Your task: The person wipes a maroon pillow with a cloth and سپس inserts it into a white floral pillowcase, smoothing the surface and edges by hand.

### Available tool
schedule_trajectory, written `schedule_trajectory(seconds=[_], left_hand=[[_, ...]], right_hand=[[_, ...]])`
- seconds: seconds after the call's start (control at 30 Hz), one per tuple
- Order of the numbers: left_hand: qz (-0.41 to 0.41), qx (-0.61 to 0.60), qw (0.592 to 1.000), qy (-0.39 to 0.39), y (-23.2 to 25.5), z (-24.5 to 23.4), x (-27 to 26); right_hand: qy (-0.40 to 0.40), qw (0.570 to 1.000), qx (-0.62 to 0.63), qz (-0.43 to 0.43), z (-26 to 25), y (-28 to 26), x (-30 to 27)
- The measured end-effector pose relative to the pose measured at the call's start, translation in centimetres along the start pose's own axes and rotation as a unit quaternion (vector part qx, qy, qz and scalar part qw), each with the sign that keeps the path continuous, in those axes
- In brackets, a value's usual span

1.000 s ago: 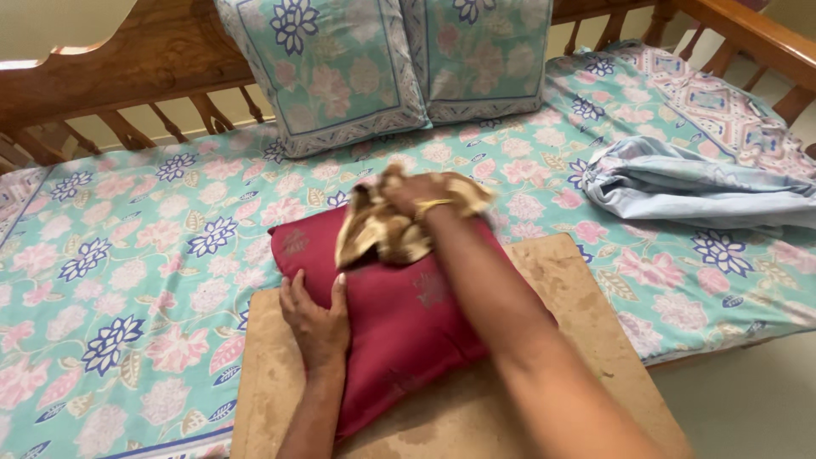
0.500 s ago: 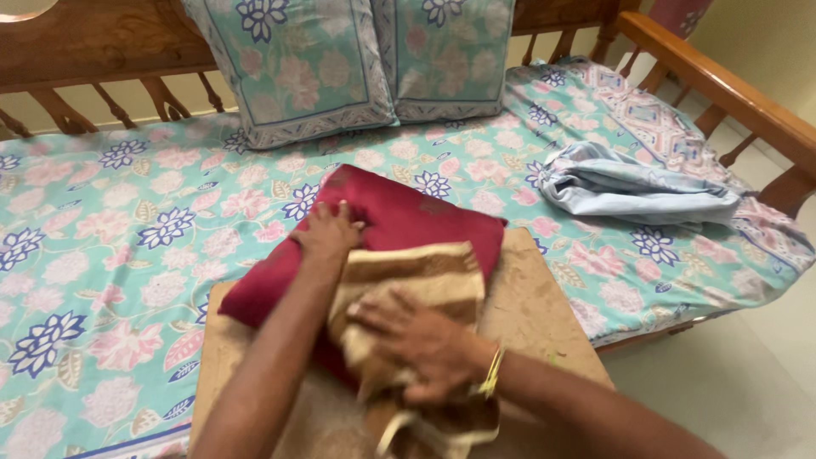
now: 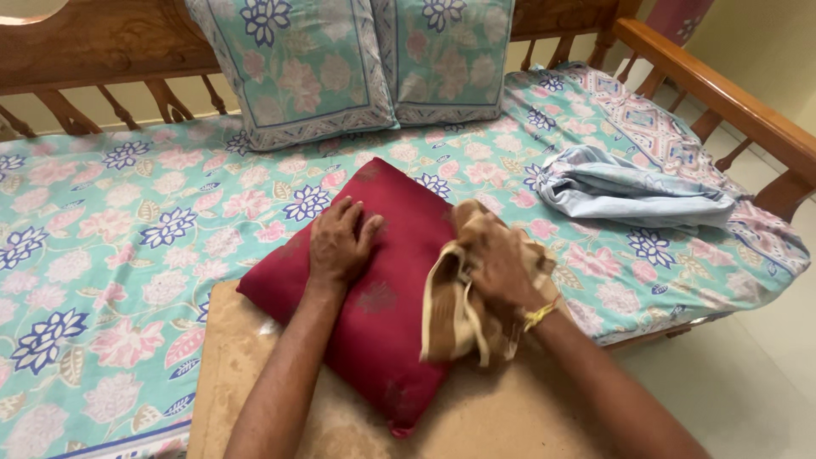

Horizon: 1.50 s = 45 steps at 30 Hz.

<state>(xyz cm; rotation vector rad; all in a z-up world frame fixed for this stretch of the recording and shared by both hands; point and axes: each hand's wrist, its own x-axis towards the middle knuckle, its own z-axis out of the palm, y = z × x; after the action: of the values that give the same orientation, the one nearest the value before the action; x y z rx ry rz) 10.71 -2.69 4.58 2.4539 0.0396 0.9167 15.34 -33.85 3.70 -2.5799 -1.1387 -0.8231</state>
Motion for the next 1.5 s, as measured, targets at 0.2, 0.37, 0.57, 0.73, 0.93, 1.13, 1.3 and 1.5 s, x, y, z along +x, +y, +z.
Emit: schedule_trajectory(seconds=[0.2, 0.37, 0.57, 0.73, 0.93, 1.13, 1.3, 1.5], left_hand=[[-0.052, -0.209, 0.961, 0.176, -0.2, -1.8, -0.2], [-0.25, -0.045, 0.936, 0.242, -0.8, -5.3, -3.8], [-0.397, -0.161, 0.89, 0.159, -8.1, -5.6, -10.6], [-0.259, -0.347, 0.875, 0.215, -12.3, -3.6, -13.3], [-0.308, -0.201, 0.907, 0.202, -11.7, -3.2, -13.9], [-0.233, -0.015, 0.95, 0.205, -9.2, -3.2, -13.0], [-0.244, 0.034, 0.951, 0.185, -7.8, -3.3, -12.0], [-0.253, 0.087, 0.959, 0.096, -9.6, -1.9, -9.9]], right_hand=[[-0.158, 0.936, 0.257, -0.179, -6.2, -10.6, -0.6], [-0.187, 0.924, 0.247, -0.225, -8.2, -13.4, 2.4], [-0.23, 0.904, 0.23, -0.276, -2.4, -16.4, 6.2], [-0.237, 0.902, 0.2, -0.302, 4.5, -21.7, 11.3], [-0.29, 0.928, 0.128, -0.196, 7.2, -23.5, 19.1], [-0.301, 0.945, 0.12, 0.046, 7.0, -11.5, 22.9], [-0.28, 0.958, -0.027, -0.059, 9.6, -3.8, 18.9], [-0.311, 0.939, 0.122, 0.089, 1.3, -4.4, 7.5]])
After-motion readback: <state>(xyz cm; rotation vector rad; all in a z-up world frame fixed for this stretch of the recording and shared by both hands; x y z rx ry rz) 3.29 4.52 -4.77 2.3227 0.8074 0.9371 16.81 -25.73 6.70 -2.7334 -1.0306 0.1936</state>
